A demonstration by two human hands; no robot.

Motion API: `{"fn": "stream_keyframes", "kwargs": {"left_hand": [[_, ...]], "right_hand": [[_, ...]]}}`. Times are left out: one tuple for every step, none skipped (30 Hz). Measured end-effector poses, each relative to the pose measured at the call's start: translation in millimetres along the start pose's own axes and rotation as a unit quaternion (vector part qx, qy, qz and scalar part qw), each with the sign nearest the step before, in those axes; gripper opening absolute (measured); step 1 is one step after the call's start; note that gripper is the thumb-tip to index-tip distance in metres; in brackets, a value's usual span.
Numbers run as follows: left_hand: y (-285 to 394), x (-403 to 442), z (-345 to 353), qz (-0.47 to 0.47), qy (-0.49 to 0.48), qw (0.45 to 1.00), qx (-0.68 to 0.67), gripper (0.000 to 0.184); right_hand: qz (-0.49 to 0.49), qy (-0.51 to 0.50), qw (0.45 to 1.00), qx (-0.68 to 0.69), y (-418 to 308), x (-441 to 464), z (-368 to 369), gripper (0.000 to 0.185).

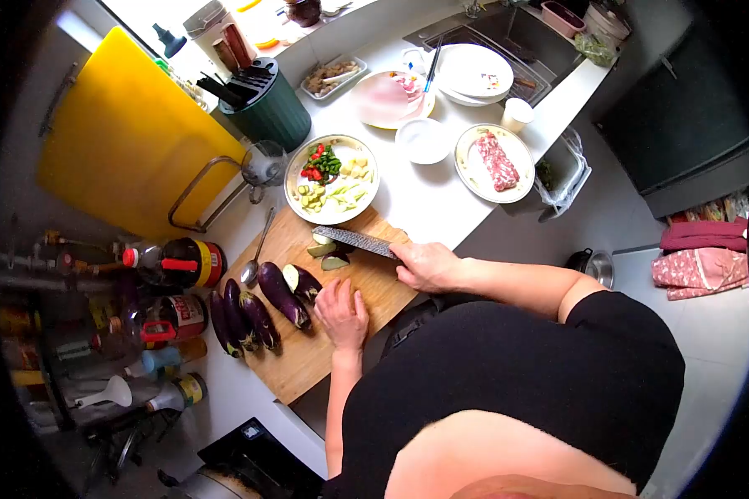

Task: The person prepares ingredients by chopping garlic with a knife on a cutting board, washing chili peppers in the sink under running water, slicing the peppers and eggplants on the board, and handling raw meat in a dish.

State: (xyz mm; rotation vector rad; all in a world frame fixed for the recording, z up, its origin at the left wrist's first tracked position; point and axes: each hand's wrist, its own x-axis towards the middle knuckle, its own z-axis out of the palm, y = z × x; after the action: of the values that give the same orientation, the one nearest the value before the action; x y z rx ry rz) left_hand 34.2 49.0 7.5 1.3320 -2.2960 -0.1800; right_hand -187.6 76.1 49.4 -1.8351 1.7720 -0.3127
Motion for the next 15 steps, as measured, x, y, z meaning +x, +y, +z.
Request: {"fn": "stream_keyframes", "kwargs": {"left_hand": [[-2.3,1.9,4.5,0.017,-0.016,1.000,0.002,0.032],[-4.6,3.9,6.8,0.035,-0.032,0.999,0.006,0.033],[-5.4,6.1,8.8,0.032,-0.029,0.999,0.009,0.033],[-4.4,9.6,10.1,0.061,-0.040,0.997,0.013,0.033],[-3.7,12.5,11.5,0.089,-0.051,0.995,0.018,0.033],[-4.2,14.6,15.3,0.095,-0.059,0.993,0.041,0.031],[-7.2,16.2,17.8,0.093,-0.055,0.993,0.044,0.031],[-9.8,18.4,21.0,0.094,-0.072,0.990,0.080,0.029],[-12.9,19.6,25.4,0.096,-0.089,0.985,0.115,0.028],[-17.6,20.8,29.8,0.098,-0.074,0.979,0.160,0.027],[-23.5,21.9,33.3,0.098,-0.073,0.979,0.161,0.027],[-30.2,22.7,37.3,0.106,-0.043,0.978,0.173,0.025],[-34.6,23.2,36.5,0.109,-0.015,0.976,0.187,0.024],[-32.9,27.2,31.0,0.074,-0.062,0.986,0.138,0.022],[-42.0,28.9,34.9,0.114,-0.027,0.980,0.158,0.022]], "right_hand": [[-0.004,-0.001,1.000,-0.002,-5.1,0.8,3.0,0.038],[-0.010,0.011,1.000,0.017,-10.2,1.6,6.8,0.038],[-0.016,0.023,0.999,0.037,-15.1,2.7,10.0,0.039],[-0.004,0.017,0.999,0.041,-24.6,1.8,7.0,0.042],[-0.010,0.016,0.999,0.040,-28.7,3.1,11.7,0.042],[-0.004,0.021,0.999,0.038,-31.7,4.6,17.5,0.044],[0.003,0.028,0.999,0.036,-34.4,5.8,20.8,0.045],[0.008,0.015,1.000,0.027,-39.3,6.7,19.2,0.047],[0.007,0.018,0.999,0.026,-38.7,9.1,24.7,0.047],[-0.019,0.053,0.997,0.044,-39.2,12.2,30.0,0.040],[-0.046,0.088,0.993,0.063,-39.6,13.6,34.8,0.034],[-0.038,0.066,0.994,0.075,-36.7,15.7,37.3,0.032],[-0.035,0.040,0.995,0.088,-39.1,19.9,33.4,0.031],[-0.062,0.082,0.989,0.105,-38.6,22.7,35.3,0.028],[-0.053,0.054,0.992,0.101,-36.7,26.2,34.1,0.027]]}}
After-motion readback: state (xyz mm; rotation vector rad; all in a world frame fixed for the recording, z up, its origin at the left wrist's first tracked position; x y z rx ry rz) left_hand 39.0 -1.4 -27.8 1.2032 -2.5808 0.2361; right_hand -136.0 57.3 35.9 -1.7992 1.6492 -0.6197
